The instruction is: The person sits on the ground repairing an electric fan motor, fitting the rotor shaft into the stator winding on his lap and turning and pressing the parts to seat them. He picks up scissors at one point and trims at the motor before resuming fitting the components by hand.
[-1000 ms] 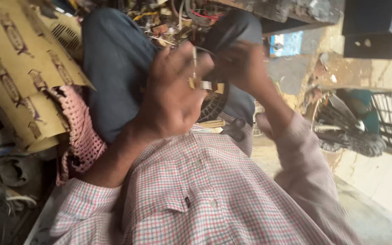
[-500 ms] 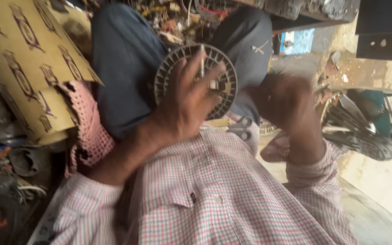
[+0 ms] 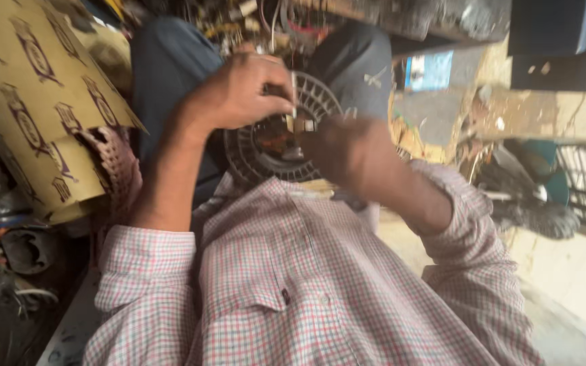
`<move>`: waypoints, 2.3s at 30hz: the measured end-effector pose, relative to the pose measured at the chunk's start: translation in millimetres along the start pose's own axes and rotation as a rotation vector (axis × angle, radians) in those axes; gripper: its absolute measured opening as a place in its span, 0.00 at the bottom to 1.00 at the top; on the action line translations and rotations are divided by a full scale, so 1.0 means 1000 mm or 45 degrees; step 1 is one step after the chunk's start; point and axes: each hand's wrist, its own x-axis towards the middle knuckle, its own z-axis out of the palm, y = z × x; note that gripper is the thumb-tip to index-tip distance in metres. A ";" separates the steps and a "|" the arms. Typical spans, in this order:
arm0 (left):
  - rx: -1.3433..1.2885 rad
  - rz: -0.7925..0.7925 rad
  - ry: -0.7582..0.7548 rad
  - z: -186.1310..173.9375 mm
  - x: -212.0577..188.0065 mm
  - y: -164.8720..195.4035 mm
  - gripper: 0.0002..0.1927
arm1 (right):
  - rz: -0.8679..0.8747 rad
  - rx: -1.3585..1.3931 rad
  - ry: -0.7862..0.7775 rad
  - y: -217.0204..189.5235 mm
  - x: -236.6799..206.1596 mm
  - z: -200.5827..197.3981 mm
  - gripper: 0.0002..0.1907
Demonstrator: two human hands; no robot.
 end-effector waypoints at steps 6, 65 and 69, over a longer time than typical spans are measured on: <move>-1.132 -0.611 0.449 0.044 -0.040 0.063 0.10 | 0.040 0.274 -0.052 0.007 -0.050 -0.001 0.20; -0.418 -0.416 0.219 -0.032 0.025 0.074 0.09 | -0.040 0.289 -0.166 -0.013 -0.018 -0.003 0.07; 0.714 0.158 0.335 0.020 -0.024 0.084 0.04 | 0.315 0.075 0.056 0.005 -0.013 -0.021 0.02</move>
